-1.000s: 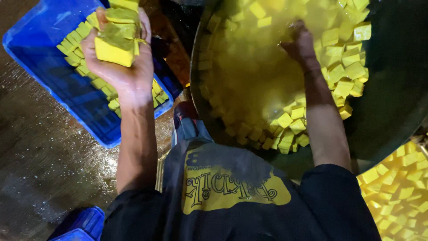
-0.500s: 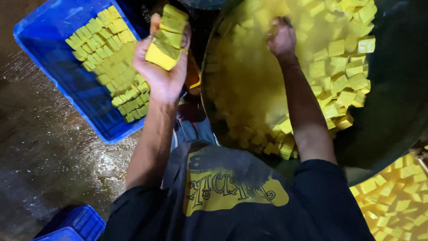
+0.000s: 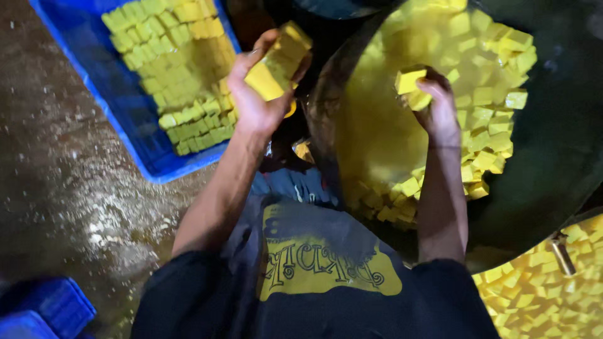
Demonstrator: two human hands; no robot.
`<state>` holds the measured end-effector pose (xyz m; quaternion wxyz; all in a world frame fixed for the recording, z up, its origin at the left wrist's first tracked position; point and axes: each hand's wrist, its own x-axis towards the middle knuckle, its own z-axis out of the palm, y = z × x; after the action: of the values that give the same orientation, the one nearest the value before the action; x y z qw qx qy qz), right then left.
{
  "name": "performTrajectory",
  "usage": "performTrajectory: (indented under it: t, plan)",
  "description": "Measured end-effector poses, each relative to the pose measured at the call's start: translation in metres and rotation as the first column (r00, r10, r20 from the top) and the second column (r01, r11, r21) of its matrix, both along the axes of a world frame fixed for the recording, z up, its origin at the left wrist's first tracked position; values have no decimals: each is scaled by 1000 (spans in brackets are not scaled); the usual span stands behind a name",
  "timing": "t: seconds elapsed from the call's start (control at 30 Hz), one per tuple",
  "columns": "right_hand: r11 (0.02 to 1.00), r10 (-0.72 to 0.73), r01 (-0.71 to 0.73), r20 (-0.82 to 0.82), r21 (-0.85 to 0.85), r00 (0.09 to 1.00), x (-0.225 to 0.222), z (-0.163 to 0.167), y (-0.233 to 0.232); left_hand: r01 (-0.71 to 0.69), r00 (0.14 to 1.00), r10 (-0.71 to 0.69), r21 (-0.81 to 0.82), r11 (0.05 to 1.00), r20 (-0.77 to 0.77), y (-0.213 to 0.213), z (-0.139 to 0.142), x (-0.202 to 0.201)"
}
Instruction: The person scoops yellow tofu cubes one at a time from a large vat filled with yellow liquid, briefly holds and turns each cube, and places it into a blue plastic crate. They occasionally reach across to a second vat and continue filling the crate with cubes.
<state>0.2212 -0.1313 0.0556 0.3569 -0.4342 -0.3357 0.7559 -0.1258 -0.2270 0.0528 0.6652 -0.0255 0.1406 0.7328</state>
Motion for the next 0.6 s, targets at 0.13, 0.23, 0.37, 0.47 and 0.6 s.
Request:
performTrajectory:
  t: [0.13,0.23,0.37,0.47,0.6]
  plan:
    - [952,115,-137,94,275,989,-82,83,-55,27,1000,-27,-71,997,-10,-4,-26,-7]
    - [892,183,-322,399,317,898,-157,100,-77,35,998,-44,-154,987,-53,-7,-47,-5]
    - [847,277,-419,401,328,873,-235,84,-91,66,998,-65,-234,970,15,-26,-70,-6]
    - [826,337,-433,301,359,892,-265,73,-105,4,987,33,-228,974,159,-45,-86,-19]
    - [538,232,-725,752,430,617,-302,64,-124,9,985,36,-259,966,170,-66,-101,-49]
